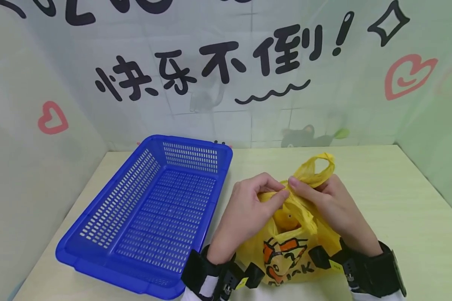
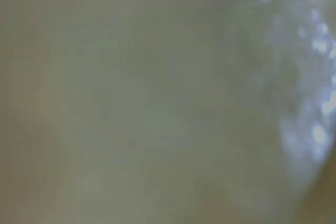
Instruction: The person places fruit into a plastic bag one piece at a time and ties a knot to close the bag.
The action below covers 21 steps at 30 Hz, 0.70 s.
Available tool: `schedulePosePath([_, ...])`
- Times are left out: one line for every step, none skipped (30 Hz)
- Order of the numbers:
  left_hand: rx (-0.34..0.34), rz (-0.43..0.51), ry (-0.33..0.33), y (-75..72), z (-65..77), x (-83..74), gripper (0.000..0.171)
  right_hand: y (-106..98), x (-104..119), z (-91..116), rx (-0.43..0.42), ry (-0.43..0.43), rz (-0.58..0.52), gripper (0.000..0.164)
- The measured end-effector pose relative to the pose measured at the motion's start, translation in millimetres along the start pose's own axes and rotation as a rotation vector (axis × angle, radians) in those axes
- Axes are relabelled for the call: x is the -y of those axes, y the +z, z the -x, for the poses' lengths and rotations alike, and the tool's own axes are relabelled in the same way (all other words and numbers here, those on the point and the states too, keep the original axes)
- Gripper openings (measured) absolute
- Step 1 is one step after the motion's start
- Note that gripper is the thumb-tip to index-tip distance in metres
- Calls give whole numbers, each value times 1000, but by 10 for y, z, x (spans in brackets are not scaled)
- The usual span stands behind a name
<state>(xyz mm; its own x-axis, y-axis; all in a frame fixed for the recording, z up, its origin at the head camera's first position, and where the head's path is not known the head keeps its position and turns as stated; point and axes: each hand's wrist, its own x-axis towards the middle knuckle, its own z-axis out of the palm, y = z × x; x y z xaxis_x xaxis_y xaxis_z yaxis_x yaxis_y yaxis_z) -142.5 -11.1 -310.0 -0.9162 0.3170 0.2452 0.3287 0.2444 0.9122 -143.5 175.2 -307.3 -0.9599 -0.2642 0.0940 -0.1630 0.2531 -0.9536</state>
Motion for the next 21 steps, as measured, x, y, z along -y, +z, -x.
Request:
schedulePosePath([-4,-6,2,-3,0,-1,10,-5,-8,-3,24,0,-22,32])
schedulePosePath([-4,-5,7,-7,1,0,10,-12,-17,-7,53,1,-45,32])
schedulePosePath([-5,2,12,-12,2,2,9,-20,-29,-14,91,0,-72,32])
schedulePosePath([-4,10,12,-18,2,2,9,-32,-40,-22,131,5,-96,32])
schedulePosePath([-1,19,9,-24,2,3,9,-46,-50,-30,165,19,-103,32])
schedulePosePath([5,34,8,-30,0,6,8,-64,-60,-38,198,34,-99,32])
schedulePosePath([13,48,7,-35,-3,9,8,-85,-63,-44,227,66,-84,32])
schedulePosePath([22,60,9,-39,-6,15,8,-108,-65,-53,257,96,-60,32])
schedulePosePath([30,74,13,-42,-8,18,8,-136,-62,-66,288,126,-25,32])
schedulePosePath([39,82,12,-45,-9,19,7,-171,-59,-82,322,149,10,32])
schedulePosePath([48,91,15,-45,-11,25,7,-208,-54,-102,366,158,38,32])
schedulePosePath([57,99,16,-46,-12,28,7,-245,-44,-134,416,158,66,30])
schedulePosePath([67,103,13,-48,-12,29,7,-277,-32,-175,475,132,91,28])
schedulePosePath([74,105,11,-51,-9,28,7,-305,-23,-226,533,92,99,24])
schedulePosePath([82,106,7,-54,-8,26,7,-333,-9,-270,574,66,112,21])
schedulePosePath([88,106,2,-56,-8,26,7,-354,5,-315,614,33,120,17])
schedulePosePath([93,105,2,-57,-9,27,7,-364,21,-359,646,6,132,14])
schedulePosePath([98,100,2,-58,-9,26,7,-367,38,-399,672,-21,152,11])
schedulePosePath([100,95,6,-58,-10,27,7,-360,51,-435,707,-53,153,8])
schedulePosePath([101,91,9,-58,-10,28,7,-352,63,-463,735,-70,152,6])
schedulePosePath([101,85,17,-58,-9,26,7,-342,76,-484,763,-97,152,4])
